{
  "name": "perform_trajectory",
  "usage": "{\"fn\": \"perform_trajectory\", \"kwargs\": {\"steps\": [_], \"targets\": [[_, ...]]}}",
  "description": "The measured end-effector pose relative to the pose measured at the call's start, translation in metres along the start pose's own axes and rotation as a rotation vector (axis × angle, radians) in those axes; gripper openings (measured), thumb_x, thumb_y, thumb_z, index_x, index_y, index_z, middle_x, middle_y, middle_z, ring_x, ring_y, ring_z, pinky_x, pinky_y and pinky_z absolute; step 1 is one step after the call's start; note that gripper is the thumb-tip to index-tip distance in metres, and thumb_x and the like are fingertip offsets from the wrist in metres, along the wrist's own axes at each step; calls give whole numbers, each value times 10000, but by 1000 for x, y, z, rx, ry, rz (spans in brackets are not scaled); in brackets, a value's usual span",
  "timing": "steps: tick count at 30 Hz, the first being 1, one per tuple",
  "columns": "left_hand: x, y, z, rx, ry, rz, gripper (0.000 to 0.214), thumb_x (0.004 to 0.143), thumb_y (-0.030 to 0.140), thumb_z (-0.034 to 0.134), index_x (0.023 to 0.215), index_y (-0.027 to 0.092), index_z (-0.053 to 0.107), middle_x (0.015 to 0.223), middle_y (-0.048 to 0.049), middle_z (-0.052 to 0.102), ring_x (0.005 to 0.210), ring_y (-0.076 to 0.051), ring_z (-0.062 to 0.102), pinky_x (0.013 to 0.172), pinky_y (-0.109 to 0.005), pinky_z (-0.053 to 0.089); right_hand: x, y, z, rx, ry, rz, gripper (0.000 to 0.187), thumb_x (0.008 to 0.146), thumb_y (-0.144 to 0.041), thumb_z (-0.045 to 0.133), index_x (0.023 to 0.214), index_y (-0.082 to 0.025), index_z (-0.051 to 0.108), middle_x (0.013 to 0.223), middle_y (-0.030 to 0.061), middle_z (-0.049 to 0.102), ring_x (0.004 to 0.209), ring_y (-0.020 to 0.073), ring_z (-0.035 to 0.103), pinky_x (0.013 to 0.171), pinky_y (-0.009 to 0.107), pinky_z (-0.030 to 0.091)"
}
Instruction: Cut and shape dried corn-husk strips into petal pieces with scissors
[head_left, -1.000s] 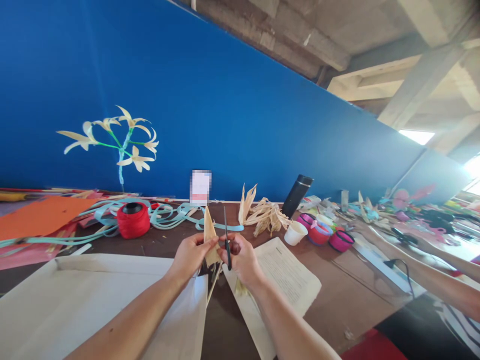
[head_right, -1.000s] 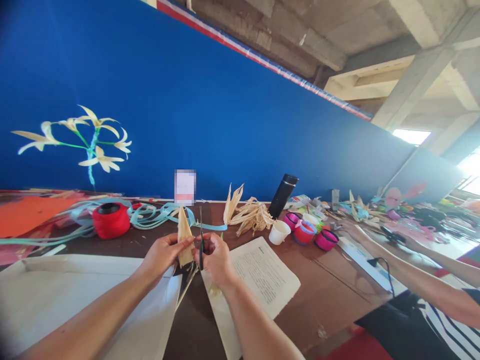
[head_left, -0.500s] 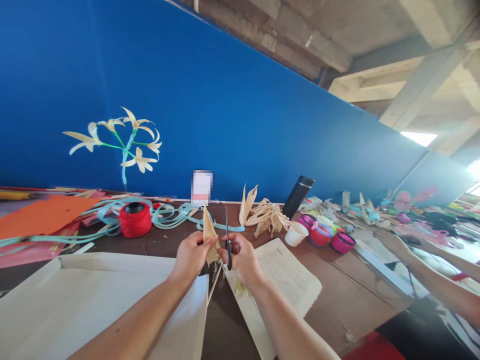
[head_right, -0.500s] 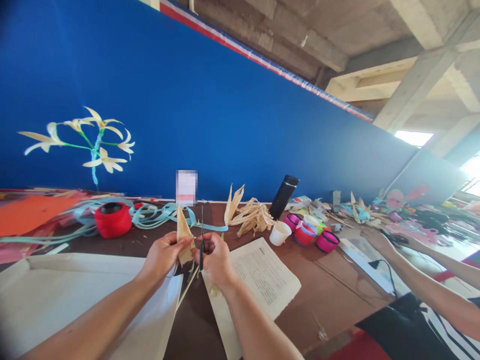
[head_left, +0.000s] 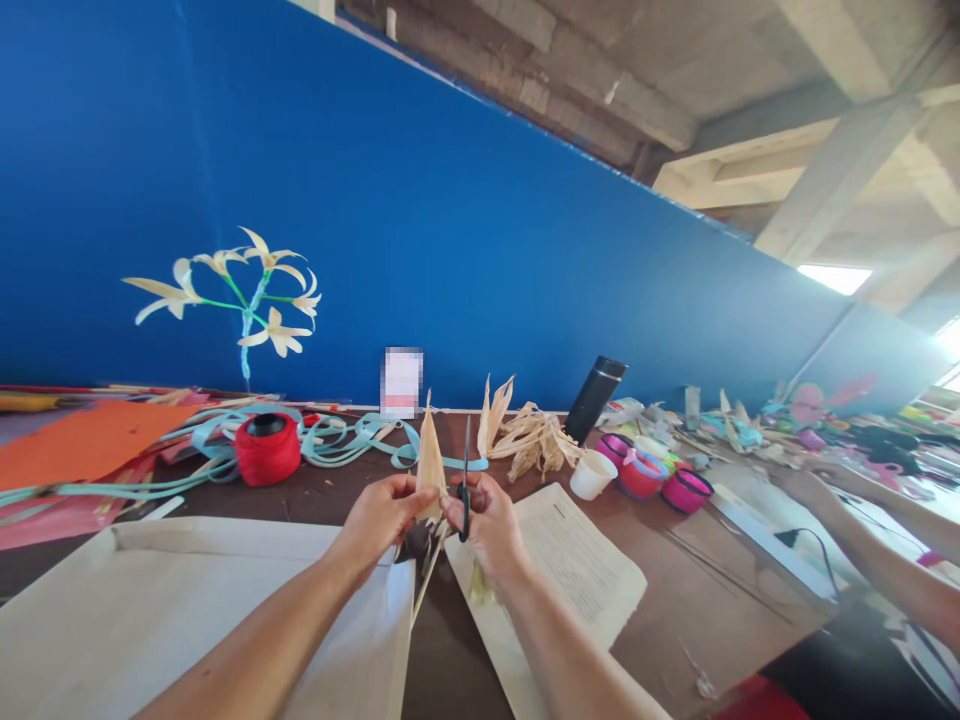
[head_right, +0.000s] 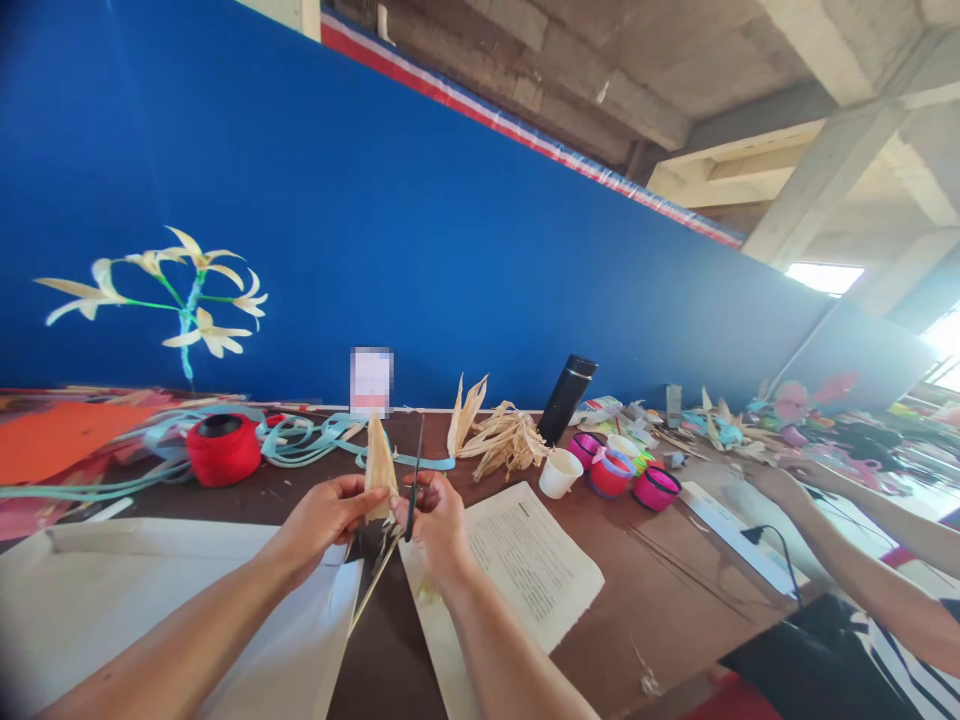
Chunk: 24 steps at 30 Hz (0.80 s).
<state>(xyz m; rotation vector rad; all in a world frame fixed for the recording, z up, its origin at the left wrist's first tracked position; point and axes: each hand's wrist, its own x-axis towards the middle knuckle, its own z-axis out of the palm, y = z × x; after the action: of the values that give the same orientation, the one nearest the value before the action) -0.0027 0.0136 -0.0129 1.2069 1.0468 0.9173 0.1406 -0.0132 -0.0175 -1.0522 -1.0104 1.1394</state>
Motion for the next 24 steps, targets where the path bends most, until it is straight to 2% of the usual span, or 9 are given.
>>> {"fn": "perform_trajectory", "kwargs": {"steps": [4,7,10,14,18,24], "targets": [[2,-1,-3,-13,2,-22,348,609,490,635,701,163,559,422,97,330,382,-41,257,383,-165,178,1,1,-3,2,-19,-5,362,597,-264,757,865,-157,539,541,-57,555,478,75,473,456,180,350],[6,-1,-9,14,67,-7,346,606,488,625,726,167,579,418,103,308,375,-44,255,386,-168,182,0,-6,-6,-54,-72,-11,354,599,-285,759,873,-148,581,587,-42,569,520,78,490,498,189,377],[10,3,-21,72,137,45,332,617,465,614,744,160,589,431,98,323,373,-43,261,383,-173,168,-3,-16,-11,-149,-170,45,357,623,-330,741,900,-133,634,626,-16,586,542,82,502,538,205,397],[15,6,-39,61,147,79,344,631,439,616,817,151,586,448,100,316,380,-36,247,385,-164,165,-6,-23,-18,-282,-330,137,344,662,-361,709,922,-138,672,617,-6,587,511,77,486,528,216,386],[20,5,-52,40,166,114,386,593,448,653,837,158,584,468,99,313,395,-38,264,381,-158,180,-8,-23,-21,-322,-419,193,372,664,-378,704,951,-143,675,600,-8,575,500,80,486,516,222,392],[17,9,-53,116,200,133,443,571,502,649,844,155,601,447,89,357,362,-47,289,374,-179,202,-8,-20,-22,-378,-481,247,403,654,-402,702,954,-133,676,581,-7,577,467,72,482,482,210,385]]}}
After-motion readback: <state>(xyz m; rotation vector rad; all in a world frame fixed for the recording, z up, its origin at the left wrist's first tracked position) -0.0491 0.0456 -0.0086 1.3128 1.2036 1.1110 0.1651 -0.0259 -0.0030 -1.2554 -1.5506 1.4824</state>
